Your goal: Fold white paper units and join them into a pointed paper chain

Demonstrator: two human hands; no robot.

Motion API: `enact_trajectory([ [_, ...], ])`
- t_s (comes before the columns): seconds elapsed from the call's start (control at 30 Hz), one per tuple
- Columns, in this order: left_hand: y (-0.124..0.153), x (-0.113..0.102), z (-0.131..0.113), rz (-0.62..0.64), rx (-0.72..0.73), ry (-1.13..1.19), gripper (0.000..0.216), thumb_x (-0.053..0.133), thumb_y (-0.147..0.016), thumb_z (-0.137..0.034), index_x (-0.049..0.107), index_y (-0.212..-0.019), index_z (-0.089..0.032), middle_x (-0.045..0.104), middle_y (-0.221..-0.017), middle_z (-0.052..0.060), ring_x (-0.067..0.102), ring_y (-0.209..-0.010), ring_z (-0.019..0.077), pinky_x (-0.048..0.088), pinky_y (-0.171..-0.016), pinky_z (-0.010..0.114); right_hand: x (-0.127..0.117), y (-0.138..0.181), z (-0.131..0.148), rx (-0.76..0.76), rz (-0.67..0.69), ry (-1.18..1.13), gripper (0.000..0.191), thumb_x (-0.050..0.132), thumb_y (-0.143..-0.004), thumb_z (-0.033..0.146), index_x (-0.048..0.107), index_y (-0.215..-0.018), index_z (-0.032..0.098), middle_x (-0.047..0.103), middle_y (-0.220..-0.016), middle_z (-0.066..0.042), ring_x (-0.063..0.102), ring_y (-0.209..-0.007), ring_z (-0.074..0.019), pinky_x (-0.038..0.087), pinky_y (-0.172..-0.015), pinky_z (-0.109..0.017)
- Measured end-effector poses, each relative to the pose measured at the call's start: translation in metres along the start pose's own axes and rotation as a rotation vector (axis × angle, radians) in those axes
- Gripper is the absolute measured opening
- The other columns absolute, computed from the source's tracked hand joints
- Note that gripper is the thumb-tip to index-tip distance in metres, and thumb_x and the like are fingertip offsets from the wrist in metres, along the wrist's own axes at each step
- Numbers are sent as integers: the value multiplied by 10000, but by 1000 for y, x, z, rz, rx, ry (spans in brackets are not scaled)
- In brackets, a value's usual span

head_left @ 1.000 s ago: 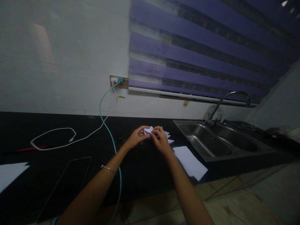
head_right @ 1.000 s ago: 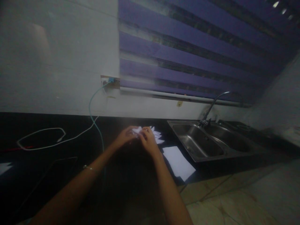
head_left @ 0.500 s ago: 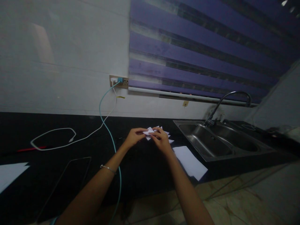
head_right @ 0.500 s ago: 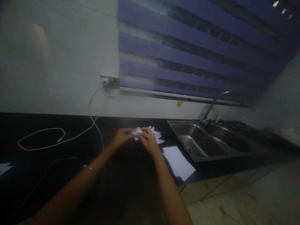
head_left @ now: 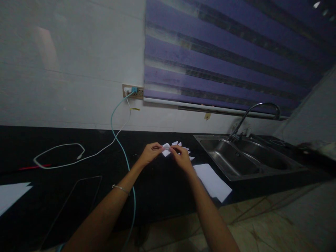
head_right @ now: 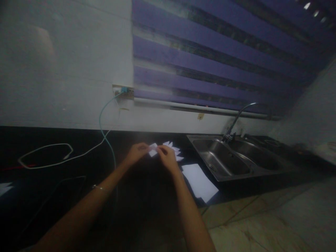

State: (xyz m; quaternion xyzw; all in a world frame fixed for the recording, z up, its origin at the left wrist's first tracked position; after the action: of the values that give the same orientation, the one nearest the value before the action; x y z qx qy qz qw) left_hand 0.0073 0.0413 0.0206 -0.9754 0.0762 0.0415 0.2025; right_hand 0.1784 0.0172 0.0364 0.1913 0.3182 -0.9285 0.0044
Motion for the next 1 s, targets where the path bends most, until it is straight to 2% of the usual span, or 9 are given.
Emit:
enact_trajectory([
  [0.07, -1, -1, 0, -10, 17, 21, 279, 708, -698, -379, 631, -798, -131, 684, -737, 37, 632, -657, 135, 466, -565, 201, 1, 1, -4, 73, 27, -50, 272, 557, -831, 421, 690, -907, 198, 637, -733, -35, 578, -618, -160, 478, -519, -258],
  [0.13, -1, -2, 0, -16, 8, 23, 286, 714, -693, -378, 610, -811, -138, 688, -739, 39, 645, -676, 151, 474, -574, 212, 2, 2, -7, 110, 33, -89, 287, 573, -810, 440, 698, -873, 189, 627, -697, -29, 565, -574, -152, 470, -474, -248],
  [0.23, 0, -2, -3, -28, 7, 12, 277, 713, -694, -380, 596, -763, -139, 686, -727, 41, 647, -674, 158, 483, -585, 226, 1, 2, -11, 158, 18, -141, 295, 607, -779, 446, 703, -818, 170, 625, -682, -31, 565, -550, -148, 485, -461, -254],
  [0.33, 1, -3, -4, -45, 33, 1, 262, 714, -695, -370, 606, -719, -133, 683, -724, 42, 642, -678, 154, 491, -614, 235, 3, 1, -14, 206, 23, -225, 309, 648, -746, 432, 695, -880, 157, 645, -741, -44, 592, -586, -156, 512, -467, -263],
  [0.5, -1, -4, -2, -58, 64, -6, 235, 732, -678, -339, 638, -720, -127, 688, -732, 49, 644, -698, 153, 504, -668, 254, 2, 1, -14, 185, -24, -325, 307, 710, -685, 400, 678, -868, 156, 666, -843, -62, 630, -708, -183, 558, -530, -285],
  [0.7, -1, -6, -3, -34, 92, 4, 210, 741, -669, -298, 672, -778, -133, 706, -802, 56, 662, -758, 165, 518, -734, 277, 1, 1, -19, 188, -44, -307, 284, 701, -697, 403, 690, -815, 145, 663, -816, -67, 637, -700, -193, 561, -515, -286],
  [0.83, 1, -5, -4, -22, 64, 1, 208, 746, -660, -308, 684, -748, -131, 709, -767, 61, 663, -724, 177, 520, -697, 284, 2, 0, -20, 211, -17, -284, 305, 641, -747, 443, 659, -845, 155, 633, -699, -36, 614, -585, -161, 523, -440, -252],
  [1.0, 3, -1, -5, -8, 36, 13, 209, 753, -649, -306, 658, -697, -127, 688, -706, 43, 640, -652, 156, 502, -632, 259, 1, 2, -12, 188, -29, -160, 307, 614, -770, 461, 611, -734, 156, 597, -637, -15, 566, -489, -124, 484, -420, -231],
])
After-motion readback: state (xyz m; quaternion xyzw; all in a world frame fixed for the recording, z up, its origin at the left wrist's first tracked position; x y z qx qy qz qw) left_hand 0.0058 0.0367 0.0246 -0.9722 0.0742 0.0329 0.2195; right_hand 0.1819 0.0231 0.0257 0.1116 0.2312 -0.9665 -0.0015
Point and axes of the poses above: each hand's wrist, its own y-axis away from the middle knuckle, its own x-axis out of the palm, z = x × y, the point moved 5 cm from there along -y, towards the middle knuckle
